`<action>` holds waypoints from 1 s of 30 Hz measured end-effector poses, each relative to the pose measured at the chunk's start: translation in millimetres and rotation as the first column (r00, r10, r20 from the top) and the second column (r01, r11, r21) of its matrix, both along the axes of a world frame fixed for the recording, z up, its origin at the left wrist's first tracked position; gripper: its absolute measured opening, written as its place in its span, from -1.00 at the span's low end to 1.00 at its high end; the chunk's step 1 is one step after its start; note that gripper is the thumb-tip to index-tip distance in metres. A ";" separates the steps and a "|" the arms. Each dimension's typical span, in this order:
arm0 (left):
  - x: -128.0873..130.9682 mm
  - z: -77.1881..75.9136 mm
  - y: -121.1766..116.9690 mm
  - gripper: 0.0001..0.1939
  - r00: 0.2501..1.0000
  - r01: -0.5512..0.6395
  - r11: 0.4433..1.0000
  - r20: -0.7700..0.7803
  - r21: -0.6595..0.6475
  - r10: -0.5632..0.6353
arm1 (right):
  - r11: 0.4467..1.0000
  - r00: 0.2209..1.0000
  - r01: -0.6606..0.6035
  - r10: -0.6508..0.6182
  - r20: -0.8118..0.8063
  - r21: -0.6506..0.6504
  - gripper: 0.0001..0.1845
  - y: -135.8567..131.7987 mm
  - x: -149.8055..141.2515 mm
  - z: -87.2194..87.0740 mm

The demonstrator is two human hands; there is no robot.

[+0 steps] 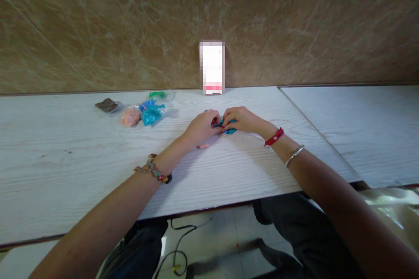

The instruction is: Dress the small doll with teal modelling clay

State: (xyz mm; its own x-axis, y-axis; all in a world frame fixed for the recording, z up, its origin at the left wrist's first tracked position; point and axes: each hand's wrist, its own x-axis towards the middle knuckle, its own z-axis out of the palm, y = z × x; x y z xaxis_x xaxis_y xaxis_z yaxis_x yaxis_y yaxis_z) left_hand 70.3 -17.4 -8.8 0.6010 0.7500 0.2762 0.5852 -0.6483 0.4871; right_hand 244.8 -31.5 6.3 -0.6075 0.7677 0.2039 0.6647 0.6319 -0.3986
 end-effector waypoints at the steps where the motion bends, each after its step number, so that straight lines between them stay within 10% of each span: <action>1: 0.0 -0.3 -0.6 -0.75 1.000 0.001 1.000 -0.011 0.016 -0.001 | 1.000 1.000 0.001 -0.001 0.000 0.002 -0.86 0.0 0.0 -0.2; 15: -6.4 -1.9 2.1 -0.77 0.985 0.100 0.966 -0.161 0.237 -0.062 | 1.000 0.999 -0.004 0.003 -0.038 -0.024 -0.85 0.9 10.5 3.0; 30: -7.2 8.3 -4.3 -0.82 0.903 0.324 0.797 -0.419 0.509 -0.099 | 1.000 1.000 0.010 -0.010 0.014 0.005 -0.86 0.4 7.1 -0.7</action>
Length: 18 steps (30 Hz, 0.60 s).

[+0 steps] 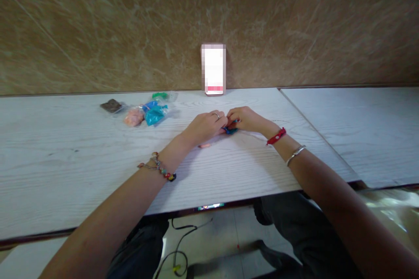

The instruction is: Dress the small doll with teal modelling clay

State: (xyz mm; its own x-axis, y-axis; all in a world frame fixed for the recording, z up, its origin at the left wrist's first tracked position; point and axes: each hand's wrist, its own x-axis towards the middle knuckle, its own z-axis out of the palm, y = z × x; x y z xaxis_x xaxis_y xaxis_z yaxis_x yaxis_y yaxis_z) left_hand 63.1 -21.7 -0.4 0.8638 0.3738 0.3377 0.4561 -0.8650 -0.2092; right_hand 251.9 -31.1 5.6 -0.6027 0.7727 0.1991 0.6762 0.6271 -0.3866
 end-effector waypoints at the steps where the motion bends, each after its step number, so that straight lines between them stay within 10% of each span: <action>1: -0.6 0.2 -0.4 -0.80 1.000 -0.005 1.000 0.019 -0.029 0.006 | 1.000 1.000 -0.003 0.003 -0.004 -0.001 -0.86 0.0 0.3 0.0; 18: 8.0 -7.5 -2.8 -0.73 0.973 -0.127 0.937 0.144 -0.326 0.183 | 0.998 0.995 -0.010 0.015 0.095 -0.055 -0.87 -8.0 -1.3 6.7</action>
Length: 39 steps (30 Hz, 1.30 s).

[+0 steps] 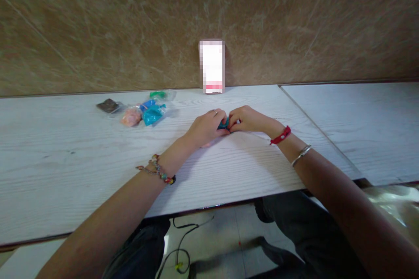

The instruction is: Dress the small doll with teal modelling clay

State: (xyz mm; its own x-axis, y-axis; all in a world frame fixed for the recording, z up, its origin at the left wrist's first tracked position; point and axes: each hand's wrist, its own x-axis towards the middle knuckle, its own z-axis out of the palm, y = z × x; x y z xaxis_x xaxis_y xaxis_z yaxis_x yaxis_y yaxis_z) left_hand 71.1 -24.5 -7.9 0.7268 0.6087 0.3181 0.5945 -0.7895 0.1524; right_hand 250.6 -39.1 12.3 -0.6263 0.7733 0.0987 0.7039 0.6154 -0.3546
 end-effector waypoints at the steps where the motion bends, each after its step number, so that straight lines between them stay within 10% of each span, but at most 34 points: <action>1: 0.2 0.0 0.0 -0.73 1.000 -0.007 1.000 -0.004 0.001 0.007 | 1.000 1.000 -0.006 0.006 0.002 -0.003 -0.87 -0.1 0.3 0.3; 16: -2.0 1.0 -0.3 -0.71 1.000 -0.001 0.997 -0.004 0.075 0.001 | 0.995 0.994 -0.075 0.079 -0.073 0.058 -0.87 3.1 1.2 -3.2; 31: -0.7 10.8 -9.0 -0.86 0.972 0.167 0.878 -0.222 0.449 -0.071 | 0.996 0.995 -0.083 0.085 -0.048 0.040 -0.84 7.2 0.6 -8.8; 39: -9.5 4.3 0.9 -0.68 0.999 0.050 0.986 0.001 0.156 -0.051 | 0.997 0.987 -0.077 0.078 -0.144 0.009 -0.83 7.0 7.7 -6.5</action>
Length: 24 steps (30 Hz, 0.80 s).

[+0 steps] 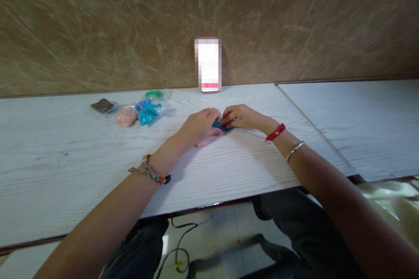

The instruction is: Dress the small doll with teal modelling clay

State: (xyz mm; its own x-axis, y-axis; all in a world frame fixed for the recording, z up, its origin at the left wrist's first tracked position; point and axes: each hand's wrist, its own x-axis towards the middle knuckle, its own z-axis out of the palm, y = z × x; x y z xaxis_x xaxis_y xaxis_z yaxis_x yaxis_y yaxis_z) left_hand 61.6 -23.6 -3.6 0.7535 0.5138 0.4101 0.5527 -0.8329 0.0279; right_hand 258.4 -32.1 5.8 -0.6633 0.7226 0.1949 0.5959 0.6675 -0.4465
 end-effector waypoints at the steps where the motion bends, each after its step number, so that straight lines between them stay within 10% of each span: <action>1: -3.0 0.6 1.9 -0.66 0.999 -0.030 0.997 0.032 -0.066 0.032 | 0.999 0.999 0.034 -0.034 -0.016 0.015 -0.83 1.0 2.9 0.4; 8: -14.4 1.9 13.0 -0.81 0.932 -0.159 0.942 0.271 -0.294 0.242 | 0.860 0.864 0.482 -0.498 0.074 0.170 -0.80 16.4 14.3 -9.8; 20: -4.6 -3.3 7.2 -0.73 0.977 -0.039 0.891 0.171 -0.453 0.130 | 0.909 0.857 0.397 -0.417 -0.303 -0.128 -0.69 11.8 14.7 2.1; 24: -3.8 0.8 5.9 -0.72 0.971 -0.015 0.903 0.208 -0.430 0.115 | 0.963 0.852 0.269 -0.246 -0.462 -0.017 -0.48 -2.1 3.2 20.8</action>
State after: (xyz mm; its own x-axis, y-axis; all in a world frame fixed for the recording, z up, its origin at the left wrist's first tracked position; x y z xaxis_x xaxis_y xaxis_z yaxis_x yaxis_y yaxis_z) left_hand 57.8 -17.7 -2.8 0.6267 0.7208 0.2960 0.5427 -0.6763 0.4980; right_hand 261.6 -34.2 26.6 -0.2834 0.8373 0.4675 0.4863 0.5456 -0.6825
